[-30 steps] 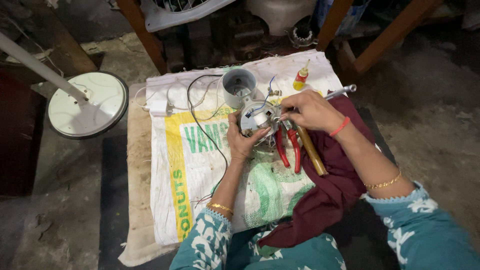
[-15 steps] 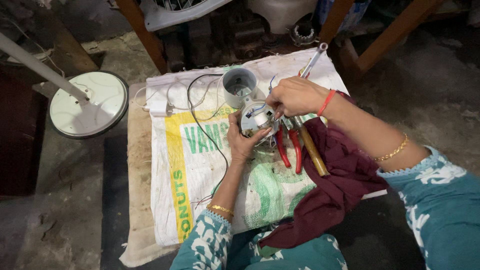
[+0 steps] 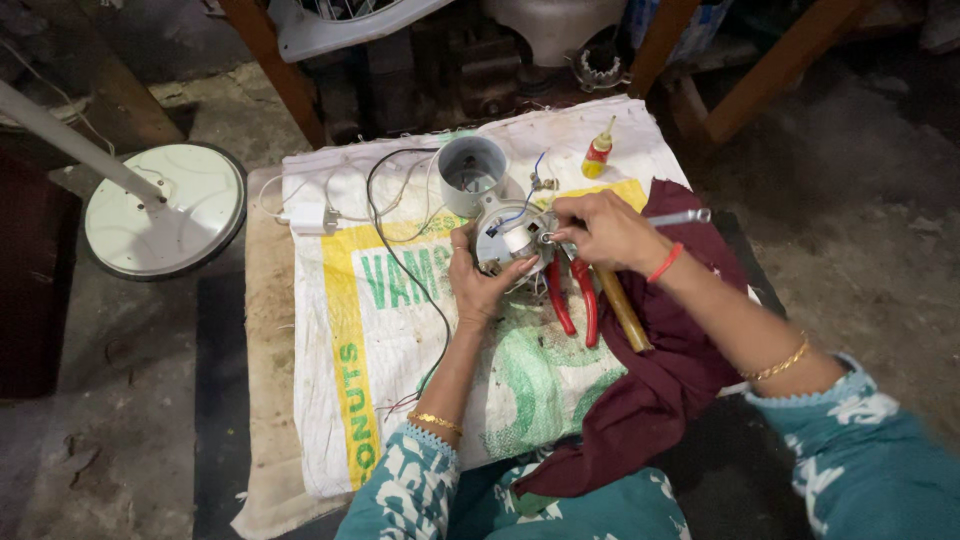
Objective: The person works on a disassembled fan motor, using pliers and a screwdriver to adjust wires and components. Then, the person cleans the fan cage with a cloth, wiping the metal bars and frame.
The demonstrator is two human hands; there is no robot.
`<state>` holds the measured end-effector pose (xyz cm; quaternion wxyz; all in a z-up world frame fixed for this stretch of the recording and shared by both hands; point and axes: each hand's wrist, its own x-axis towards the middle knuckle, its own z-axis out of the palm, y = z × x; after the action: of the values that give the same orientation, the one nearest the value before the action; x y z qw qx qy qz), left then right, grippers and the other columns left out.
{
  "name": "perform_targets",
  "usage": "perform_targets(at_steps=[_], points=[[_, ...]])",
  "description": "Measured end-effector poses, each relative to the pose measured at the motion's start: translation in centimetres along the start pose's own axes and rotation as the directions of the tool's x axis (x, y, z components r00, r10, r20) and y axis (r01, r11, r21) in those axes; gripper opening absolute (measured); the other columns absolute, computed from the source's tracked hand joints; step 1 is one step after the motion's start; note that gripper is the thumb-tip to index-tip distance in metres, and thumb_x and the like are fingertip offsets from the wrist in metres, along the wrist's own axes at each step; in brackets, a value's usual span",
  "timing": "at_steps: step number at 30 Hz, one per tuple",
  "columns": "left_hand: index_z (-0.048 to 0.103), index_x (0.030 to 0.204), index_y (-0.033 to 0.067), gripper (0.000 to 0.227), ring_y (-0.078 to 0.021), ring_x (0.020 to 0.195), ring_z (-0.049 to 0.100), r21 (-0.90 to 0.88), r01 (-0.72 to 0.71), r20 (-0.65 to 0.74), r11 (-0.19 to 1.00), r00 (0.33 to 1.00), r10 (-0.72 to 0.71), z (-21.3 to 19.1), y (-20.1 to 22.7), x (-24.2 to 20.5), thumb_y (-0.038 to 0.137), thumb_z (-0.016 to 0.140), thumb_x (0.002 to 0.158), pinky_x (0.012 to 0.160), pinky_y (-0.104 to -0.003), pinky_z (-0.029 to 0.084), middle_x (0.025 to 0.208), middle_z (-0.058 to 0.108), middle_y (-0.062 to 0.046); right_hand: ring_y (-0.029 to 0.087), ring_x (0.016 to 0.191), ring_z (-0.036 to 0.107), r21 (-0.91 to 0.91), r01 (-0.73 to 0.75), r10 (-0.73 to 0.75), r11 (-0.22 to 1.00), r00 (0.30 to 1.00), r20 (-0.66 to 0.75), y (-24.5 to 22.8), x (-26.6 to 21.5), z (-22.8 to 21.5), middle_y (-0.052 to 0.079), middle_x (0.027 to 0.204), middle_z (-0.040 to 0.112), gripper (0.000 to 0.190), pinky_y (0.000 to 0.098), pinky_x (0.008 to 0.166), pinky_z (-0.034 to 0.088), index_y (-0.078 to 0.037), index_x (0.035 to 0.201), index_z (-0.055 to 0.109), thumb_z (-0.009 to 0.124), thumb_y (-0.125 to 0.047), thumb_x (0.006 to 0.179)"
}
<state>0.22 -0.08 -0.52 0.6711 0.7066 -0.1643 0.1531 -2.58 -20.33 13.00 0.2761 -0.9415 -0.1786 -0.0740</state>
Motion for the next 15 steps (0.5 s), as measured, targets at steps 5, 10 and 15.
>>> perform_targets(at_steps=[5, 10, 15], points=[[0.049, 0.126, 0.0014, 0.09, -0.025, 0.108, 0.069, 0.065, 0.032, -0.026, 0.997, 0.999, -0.031, 0.1, -0.1, 0.0, 0.041, 0.098, 0.063, 0.095, -0.037, 0.056, 0.116, 0.067, -0.016, 0.035, 0.062, 0.061, 0.049, -0.276, 0.28, 0.96, 0.951, -0.131, -0.7, -1.7, 2.6, 0.021, 0.07, 0.062, 0.02, 0.0452, 0.061, 0.046, 0.001, 0.086, 0.06, 0.074, -0.013, 0.087], [0.048, 0.13, 0.0013, 0.092, -0.0238, 0.108, 0.068, -0.012, 0.053, -0.011, 0.999, 0.999, -0.053, 0.1, 0.3, -0.1, 0.041, 0.098, 0.063, 0.095, -0.036, 0.057, 0.118, 0.067, -0.016, 0.032, 0.059, 0.059, 0.192, -0.261, 0.317, 0.946, 0.868, -0.381, -1.7, -3.1, 5.7, 0.019, 0.067, 0.06, 0.022, 0.0428, 0.059, 0.046, 0.003, 0.081, 0.055, 0.073, -0.007, 0.088], [0.048, 0.134, 0.0006, 0.094, -0.0231, 0.111, 0.067, -0.032, 0.057, -0.022, 0.998, 0.998, -0.058, 0.2, 0.4, -0.1, 0.039, 0.098, 0.064, 0.096, -0.035, 0.056, 0.121, 0.066, -0.015, 0.021, 0.056, 0.059, 0.298, -0.268, 0.397, 0.916, 0.713, -0.578, -2.7, -3.3, 9.1, 0.014, 0.065, 0.06, 0.023, 0.0389, 0.055, 0.046, 0.0, 0.08, 0.054, 0.073, -0.006, 0.09]])
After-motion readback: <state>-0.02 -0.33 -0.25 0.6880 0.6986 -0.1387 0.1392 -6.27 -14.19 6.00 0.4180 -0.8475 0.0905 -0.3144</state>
